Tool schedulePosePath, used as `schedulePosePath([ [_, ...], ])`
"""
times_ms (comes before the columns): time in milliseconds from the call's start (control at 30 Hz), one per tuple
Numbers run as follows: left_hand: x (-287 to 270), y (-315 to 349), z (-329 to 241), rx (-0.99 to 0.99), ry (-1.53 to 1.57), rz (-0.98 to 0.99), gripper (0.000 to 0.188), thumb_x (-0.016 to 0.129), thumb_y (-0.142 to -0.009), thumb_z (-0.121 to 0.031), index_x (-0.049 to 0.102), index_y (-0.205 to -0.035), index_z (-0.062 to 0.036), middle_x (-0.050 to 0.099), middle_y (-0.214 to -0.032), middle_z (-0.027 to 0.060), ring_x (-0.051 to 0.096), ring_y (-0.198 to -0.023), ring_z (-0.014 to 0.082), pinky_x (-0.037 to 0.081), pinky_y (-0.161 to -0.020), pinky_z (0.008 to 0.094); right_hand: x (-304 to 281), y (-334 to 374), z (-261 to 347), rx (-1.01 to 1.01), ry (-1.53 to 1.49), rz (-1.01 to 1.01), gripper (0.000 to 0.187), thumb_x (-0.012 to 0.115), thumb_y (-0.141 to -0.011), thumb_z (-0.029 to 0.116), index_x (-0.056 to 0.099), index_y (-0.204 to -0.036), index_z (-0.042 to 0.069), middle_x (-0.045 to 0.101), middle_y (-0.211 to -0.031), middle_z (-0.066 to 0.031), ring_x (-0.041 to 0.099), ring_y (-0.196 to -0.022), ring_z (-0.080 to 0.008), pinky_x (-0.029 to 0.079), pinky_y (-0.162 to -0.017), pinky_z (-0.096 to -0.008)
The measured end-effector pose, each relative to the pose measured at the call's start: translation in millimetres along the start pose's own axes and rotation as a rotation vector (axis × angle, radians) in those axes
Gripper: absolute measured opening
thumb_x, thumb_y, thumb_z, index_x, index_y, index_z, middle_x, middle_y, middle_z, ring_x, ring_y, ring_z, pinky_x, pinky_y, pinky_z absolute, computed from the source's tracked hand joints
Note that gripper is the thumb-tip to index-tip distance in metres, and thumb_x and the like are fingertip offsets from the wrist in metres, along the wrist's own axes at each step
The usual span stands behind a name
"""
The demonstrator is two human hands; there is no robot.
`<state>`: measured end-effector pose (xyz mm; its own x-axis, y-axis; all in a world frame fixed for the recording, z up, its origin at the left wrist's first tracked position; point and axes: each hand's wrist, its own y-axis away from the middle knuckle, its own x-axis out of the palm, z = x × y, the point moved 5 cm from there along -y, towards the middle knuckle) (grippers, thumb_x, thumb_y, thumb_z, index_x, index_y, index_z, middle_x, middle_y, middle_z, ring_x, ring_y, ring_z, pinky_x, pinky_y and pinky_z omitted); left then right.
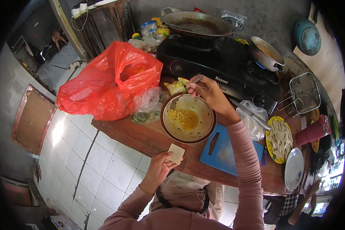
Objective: The person prepares samosas by placing a filling onto square pastry sheets, folding them into triangles, and sealing the edges. The person uses a fork to spread the filling and a knife to cut the pastry sheets. Finished samosas are placed on a plate.
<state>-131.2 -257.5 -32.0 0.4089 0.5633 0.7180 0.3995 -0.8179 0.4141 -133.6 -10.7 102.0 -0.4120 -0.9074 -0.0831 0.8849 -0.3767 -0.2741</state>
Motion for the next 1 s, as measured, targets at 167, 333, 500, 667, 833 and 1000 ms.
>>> schedulePosePath([
  [167,-4.5,0.3,-4.6,0.017,0.02,-0.011,0.024,0.056,-0.087,-0.014,0.06,-0.101,0.0047,0.065,-0.099,0.0169,0.063,-0.095,0.0287,0.048,-0.087,0.0388,-1.6,5.6,-5.3,-0.005,0.047,-0.059,0.013,0.054,-0.092,0.01,0.055,-0.093,-0.002,0.057,-0.076,-0.0032,0.054,-0.067,-0.0087,0.045,-0.064,-0.0221],
  [333,-6.4,2.6,-13.0,0.068,0.007,-0.049,0.025,0.056,-0.087,-0.015,0.06,-0.103,0.0038,0.065,-0.099,0.0149,0.064,-0.093,0.0249,0.049,-0.085,0.0352,-4.3,18.7,-19.4,0.081,0.025,-0.16,0.016,0.05,-0.094,0.012,0.054,-0.096,-0.003,0.057,-0.077,-0.005,0.053,-0.066,-0.0087,0.044,-0.064,-0.0212],
  [500,-9.0,2.5,-26.3,0.119,-0.002,-0.077,0.027,0.055,-0.086,-0.015,0.059,-0.106,0.0033,0.066,-0.099,0.0132,0.065,-0.09,0.0203,0.051,-0.083,0.0314,-7.2,43.4,-28.8,0.017,-0.101,-0.266,0.014,0.047,-0.094,0.009,0.053,-0.092,-0.003,0.06,-0.077,-0.0087,0.057,-0.065,-0.0121,0.047,-0.061,-0.0229],
  [667,-14.6,0.8,-39.9,0.232,0.037,-0.145,0.026,0.054,-0.086,-0.011,0.057,-0.104,0.0073,0.064,-0.1,0.0175,0.065,-0.093,0.0276,0.051,-0.085,0.0372,-9.8,69.7,-38.8,0.138,-0.146,-0.358,0.011,0.044,-0.094,0.007,0.051,-0.093,-0.002,0.063,-0.079,-0.0125,0.063,-0.068,-0.0149,0.045,-0.057,-0.022],
  [833,-13.1,-1.5,-48.3,0.212,0.079,-0.115,0.03,0.052,-0.087,-0.012,0.053,-0.11,0.0078,0.061,-0.108,0.0179,0.061,-0.101,0.0282,0.049,-0.091,0.0378,-11.2,80.5,-41.6,0.161,-0.34,-0.431,0.015,0.046,-0.093,0.011,0.051,-0.095,-0.002,0.064,-0.082,-0.014,0.064,-0.07,-0.0182,0.046,-0.062,-0.0241],
  [1000,-7.4,-5.2,-54.8,0.204,0.213,-0.074,0.031,0.049,-0.089,-0.011,0.05,-0.111,0.0104,0.059,-0.112,0.0199,0.056,-0.109,0.0317,0.045,-0.098,0.0402,-15.8,86.3,-39.5,0.214,-0.42,-0.457,0.02,0.048,-0.092,0.016,0.052,-0.097,-0.003,0.064,-0.083,-0.0148,0.062,-0.072,-0.0186,0.046,-0.065,-0.0261],
])
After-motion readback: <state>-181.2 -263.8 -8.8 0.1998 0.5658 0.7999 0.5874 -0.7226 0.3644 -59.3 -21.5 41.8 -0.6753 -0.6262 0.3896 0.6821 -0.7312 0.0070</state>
